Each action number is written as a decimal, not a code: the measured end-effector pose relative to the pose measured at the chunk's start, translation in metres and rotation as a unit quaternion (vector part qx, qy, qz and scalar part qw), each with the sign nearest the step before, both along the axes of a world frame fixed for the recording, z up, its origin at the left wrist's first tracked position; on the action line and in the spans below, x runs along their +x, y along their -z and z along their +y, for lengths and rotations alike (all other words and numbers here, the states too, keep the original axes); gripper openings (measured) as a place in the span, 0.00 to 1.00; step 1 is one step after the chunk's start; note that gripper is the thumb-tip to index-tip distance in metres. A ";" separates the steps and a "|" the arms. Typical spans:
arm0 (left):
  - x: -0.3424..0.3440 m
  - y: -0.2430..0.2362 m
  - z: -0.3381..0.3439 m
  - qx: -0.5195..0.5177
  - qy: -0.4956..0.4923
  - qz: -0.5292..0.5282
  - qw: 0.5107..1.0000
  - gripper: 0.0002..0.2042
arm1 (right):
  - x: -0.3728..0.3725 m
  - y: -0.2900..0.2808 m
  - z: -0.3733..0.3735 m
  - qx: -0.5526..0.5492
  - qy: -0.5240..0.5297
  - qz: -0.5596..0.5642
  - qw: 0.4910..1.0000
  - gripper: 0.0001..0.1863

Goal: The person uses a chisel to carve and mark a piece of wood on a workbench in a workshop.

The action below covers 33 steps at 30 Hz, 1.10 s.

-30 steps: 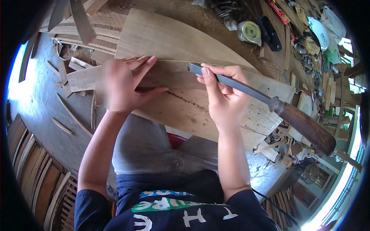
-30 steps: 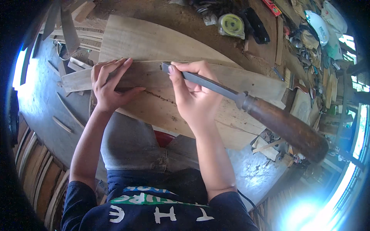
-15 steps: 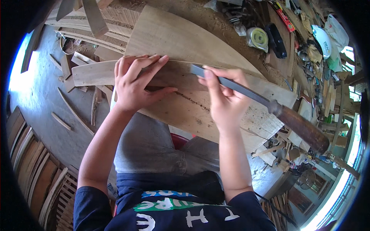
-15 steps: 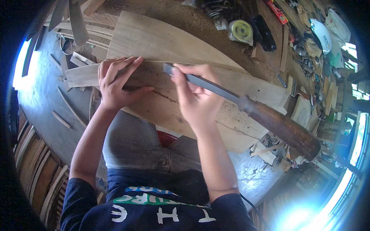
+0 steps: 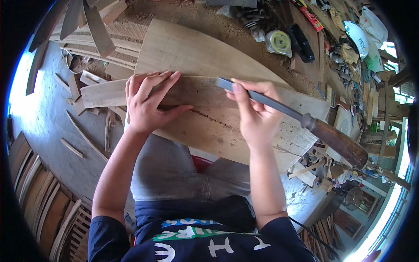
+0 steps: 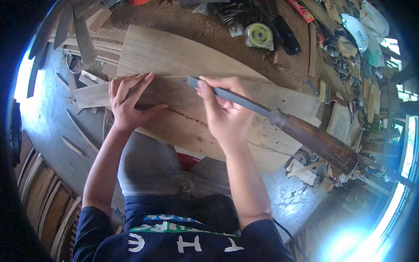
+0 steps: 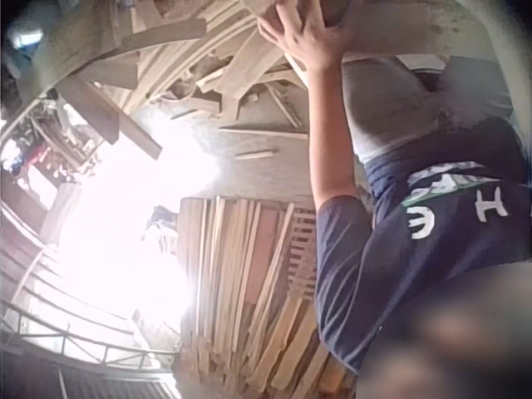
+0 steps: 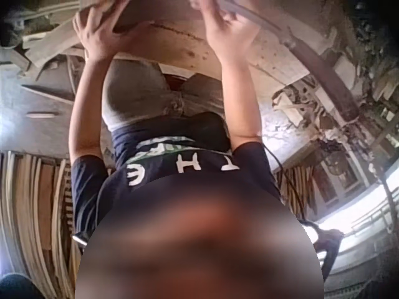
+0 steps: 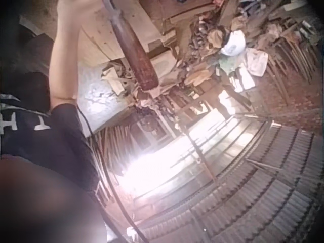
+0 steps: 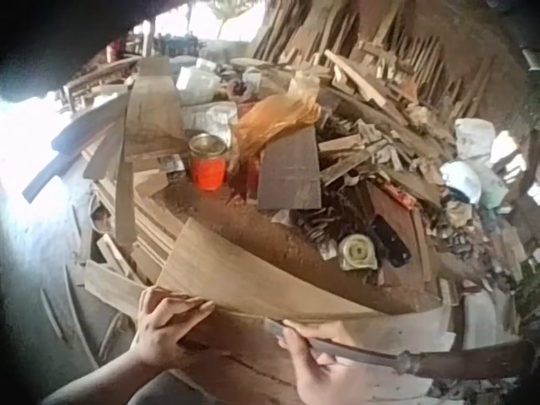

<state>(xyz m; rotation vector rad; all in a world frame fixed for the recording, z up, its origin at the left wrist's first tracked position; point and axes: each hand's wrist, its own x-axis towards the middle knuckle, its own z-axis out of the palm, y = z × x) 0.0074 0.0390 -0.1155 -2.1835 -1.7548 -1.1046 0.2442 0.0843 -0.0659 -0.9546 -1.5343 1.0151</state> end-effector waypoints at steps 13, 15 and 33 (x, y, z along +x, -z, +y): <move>0.060 -0.015 0.007 -0.013 0.031 0.011 0.999 0.33 | 0.046 -0.007 -0.016 -0.073 0.044 0.016 0.996 0.06; 0.061 -0.013 0.007 -0.014 0.033 0.020 0.999 0.33 | 0.055 -0.012 -0.015 -0.059 0.057 -0.001 0.997 0.06; 0.064 -0.012 0.009 -0.004 0.036 0.039 0.999 0.35 | 0.125 -0.019 -0.032 -0.094 0.139 -0.021 0.986 0.05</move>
